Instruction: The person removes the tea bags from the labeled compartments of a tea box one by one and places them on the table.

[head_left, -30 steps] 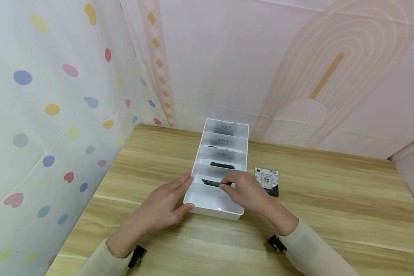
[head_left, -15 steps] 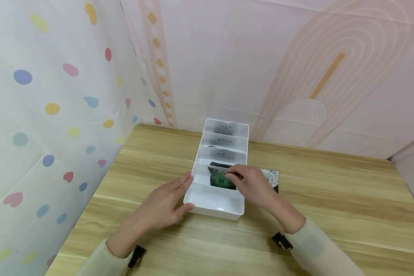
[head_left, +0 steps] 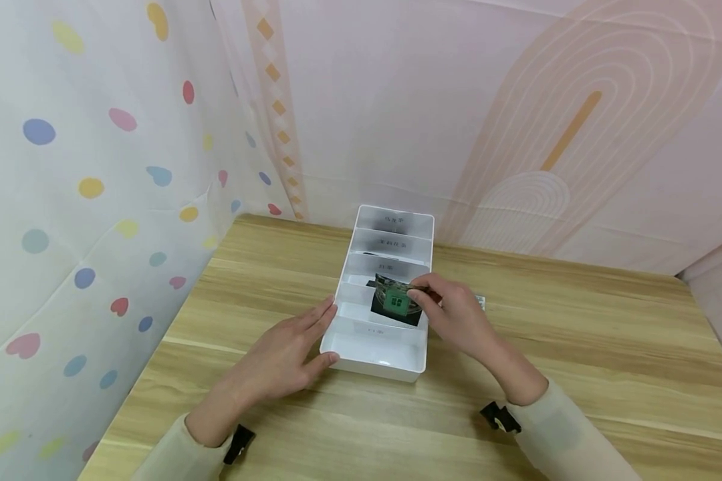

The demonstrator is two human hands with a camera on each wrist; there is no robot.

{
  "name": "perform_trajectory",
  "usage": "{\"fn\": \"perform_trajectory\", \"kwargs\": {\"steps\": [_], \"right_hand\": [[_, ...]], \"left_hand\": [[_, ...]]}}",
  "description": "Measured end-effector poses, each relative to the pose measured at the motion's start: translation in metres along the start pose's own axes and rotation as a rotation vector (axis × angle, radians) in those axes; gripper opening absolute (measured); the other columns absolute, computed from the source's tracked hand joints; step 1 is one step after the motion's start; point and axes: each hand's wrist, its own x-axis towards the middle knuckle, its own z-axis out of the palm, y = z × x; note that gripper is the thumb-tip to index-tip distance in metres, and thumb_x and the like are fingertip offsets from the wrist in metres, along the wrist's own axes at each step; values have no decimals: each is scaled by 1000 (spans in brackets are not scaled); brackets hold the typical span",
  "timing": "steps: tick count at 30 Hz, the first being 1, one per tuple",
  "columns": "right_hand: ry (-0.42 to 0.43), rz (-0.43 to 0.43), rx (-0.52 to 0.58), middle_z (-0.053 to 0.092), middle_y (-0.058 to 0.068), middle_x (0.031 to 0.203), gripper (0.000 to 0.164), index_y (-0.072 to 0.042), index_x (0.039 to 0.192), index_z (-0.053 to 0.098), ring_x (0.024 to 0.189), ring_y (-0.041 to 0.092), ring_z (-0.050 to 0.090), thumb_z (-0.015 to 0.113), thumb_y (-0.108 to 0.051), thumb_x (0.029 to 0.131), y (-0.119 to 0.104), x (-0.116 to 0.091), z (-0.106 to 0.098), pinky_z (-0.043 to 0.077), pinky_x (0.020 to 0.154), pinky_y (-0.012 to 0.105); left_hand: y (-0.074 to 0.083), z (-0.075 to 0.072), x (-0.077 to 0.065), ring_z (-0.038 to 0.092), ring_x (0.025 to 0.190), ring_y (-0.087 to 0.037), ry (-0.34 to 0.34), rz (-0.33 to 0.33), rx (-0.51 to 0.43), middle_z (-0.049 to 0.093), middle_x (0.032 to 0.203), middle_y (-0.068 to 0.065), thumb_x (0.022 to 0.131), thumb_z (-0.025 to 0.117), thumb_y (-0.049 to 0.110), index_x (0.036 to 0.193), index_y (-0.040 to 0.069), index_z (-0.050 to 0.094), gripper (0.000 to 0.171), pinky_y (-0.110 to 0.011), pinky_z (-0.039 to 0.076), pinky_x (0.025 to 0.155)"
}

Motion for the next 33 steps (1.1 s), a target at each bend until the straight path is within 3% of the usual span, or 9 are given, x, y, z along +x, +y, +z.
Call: {"fn": "perform_trajectory", "kwargs": {"steps": [9, 16, 21, 27, 33], "right_hand": [[74, 7, 39, 72, 3, 87, 8, 1, 106, 74, 77, 17, 64, 69, 1, 99, 0, -5, -12, 53, 67, 31], [124, 10, -9, 72, 4, 84, 9, 1, 106, 74, 74, 15, 63, 71, 2, 97, 1, -10, -24, 55, 67, 31], [152, 44, -30, 75, 7, 91, 10, 1, 107, 75, 81, 20, 67, 71, 1, 98, 6, -15, -36, 53, 66, 31], [187, 59, -35, 77, 11, 100, 13, 2, 110, 76, 85, 23, 69, 69, 2, 99, 13, -22, -48, 54, 65, 25], [240, 103, -44, 77, 11, 101, 13, 0, 110, 77, 86, 14, 67, 70, 0, 99, 19, -28, -57, 49, 67, 15]], "left_hand": [[-1, 0, 0, 47, 145, -35, 12, 12, -1, 34, 167, -18, 102, 66, 40, 158, -4, 39, 77, -54, 45, 113], [-1, 0, 0, 47, 145, -36, 20, 18, -6, 35, 166, -19, 103, 65, 39, 158, -5, 39, 75, -54, 45, 112], [-1, 1, 0, 47, 146, -36, 20, 18, -5, 34, 167, -18, 102, 67, 40, 158, -6, 39, 77, -54, 45, 113], [-1, 0, -1, 46, 146, -35, 9, 9, -10, 34, 167, -18, 102, 66, 40, 158, -6, 38, 77, -53, 45, 113], [-1, 0, -3, 48, 145, -36, 12, 10, -8, 34, 167, -19, 103, 65, 38, 158, -6, 38, 75, -54, 46, 112]]}}
